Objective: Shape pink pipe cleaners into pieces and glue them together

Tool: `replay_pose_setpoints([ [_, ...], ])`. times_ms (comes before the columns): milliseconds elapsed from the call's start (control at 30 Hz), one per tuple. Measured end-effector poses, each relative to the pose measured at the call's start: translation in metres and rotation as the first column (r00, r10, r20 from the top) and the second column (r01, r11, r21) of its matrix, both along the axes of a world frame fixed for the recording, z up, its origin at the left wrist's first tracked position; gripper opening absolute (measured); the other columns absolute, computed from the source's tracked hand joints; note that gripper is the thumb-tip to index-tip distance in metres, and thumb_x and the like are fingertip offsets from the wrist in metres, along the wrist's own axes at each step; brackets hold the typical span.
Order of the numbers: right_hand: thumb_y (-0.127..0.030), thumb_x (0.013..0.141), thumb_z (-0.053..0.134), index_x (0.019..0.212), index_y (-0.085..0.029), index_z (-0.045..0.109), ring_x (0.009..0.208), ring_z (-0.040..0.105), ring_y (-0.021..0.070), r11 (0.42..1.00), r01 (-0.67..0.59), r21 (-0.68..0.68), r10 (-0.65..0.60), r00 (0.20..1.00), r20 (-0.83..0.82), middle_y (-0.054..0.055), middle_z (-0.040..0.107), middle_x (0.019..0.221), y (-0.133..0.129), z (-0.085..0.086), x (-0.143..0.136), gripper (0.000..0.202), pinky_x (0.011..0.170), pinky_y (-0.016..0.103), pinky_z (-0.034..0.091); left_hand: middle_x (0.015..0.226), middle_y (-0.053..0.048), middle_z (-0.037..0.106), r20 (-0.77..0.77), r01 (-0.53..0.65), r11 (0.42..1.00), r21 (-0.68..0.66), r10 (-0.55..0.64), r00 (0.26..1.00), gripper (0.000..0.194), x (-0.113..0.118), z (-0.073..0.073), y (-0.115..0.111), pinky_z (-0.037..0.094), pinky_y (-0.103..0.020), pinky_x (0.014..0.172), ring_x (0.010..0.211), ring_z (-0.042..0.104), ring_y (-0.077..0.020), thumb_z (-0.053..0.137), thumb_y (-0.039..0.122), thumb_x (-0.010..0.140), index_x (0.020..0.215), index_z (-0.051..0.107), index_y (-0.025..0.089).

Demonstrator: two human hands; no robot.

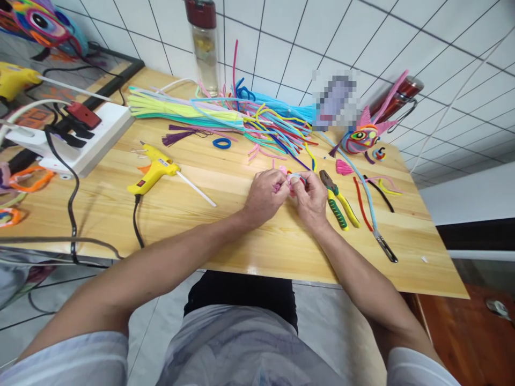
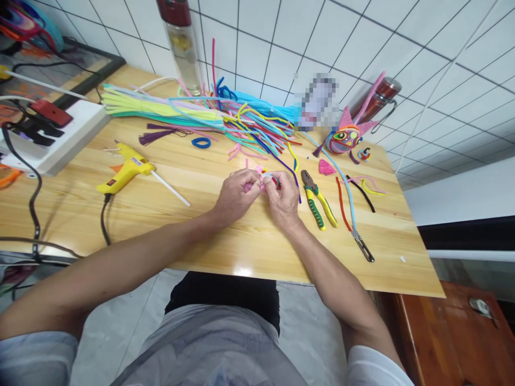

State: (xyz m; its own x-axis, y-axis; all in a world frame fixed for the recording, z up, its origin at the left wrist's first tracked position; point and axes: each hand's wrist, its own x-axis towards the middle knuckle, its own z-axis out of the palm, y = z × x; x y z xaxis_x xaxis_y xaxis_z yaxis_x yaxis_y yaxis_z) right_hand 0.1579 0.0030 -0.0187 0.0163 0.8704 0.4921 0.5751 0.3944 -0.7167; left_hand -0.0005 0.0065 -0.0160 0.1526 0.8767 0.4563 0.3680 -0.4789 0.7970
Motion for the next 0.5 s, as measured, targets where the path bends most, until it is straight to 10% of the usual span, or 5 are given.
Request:
replay_pose_setpoints([
  [233, -0.054, 0.100, 0.064, 0.095, -0.022, 0.068, 0.071, 0.062, 0.0158, 0.989, -0.080, -0.124, 0.059, 0.984, -0.166, 0.000, 0.070, 0.083, 0.002, 0.001, 0.003, 0.032, 0.070, 0.030, 0.052, 0.087, -0.003, 0.075, 0.044, 0.062, 0.998, 0.006, -0.062, 0.997, 0.023, -0.003, 0.001, 0.001, 0.051, -0.034, 0.089, 0.092, 0.068, -0.0193, 0.059, 0.014, 0.095, 0.073, 0.061, 0.023],
  [500, -0.039, 0.103, 0.061, 0.095, -0.026, 0.071, 0.084, 0.067, 0.0226, 0.986, -0.020, 0.165, -0.016, 0.978, 0.210, 0.005, 0.075, 0.090, 0.003, 0.008, 0.011, 0.018, 0.080, 0.038, 0.055, 0.099, -0.004, 0.075, -0.077, -0.033, 0.998, -0.050, 0.029, 0.997, 0.018, -0.001, -0.001, 0.006, 0.043, -0.040, 0.099, 0.104, 0.063, -0.0238, 0.068, 0.033, 0.100, 0.085, 0.072, 0.023],
])
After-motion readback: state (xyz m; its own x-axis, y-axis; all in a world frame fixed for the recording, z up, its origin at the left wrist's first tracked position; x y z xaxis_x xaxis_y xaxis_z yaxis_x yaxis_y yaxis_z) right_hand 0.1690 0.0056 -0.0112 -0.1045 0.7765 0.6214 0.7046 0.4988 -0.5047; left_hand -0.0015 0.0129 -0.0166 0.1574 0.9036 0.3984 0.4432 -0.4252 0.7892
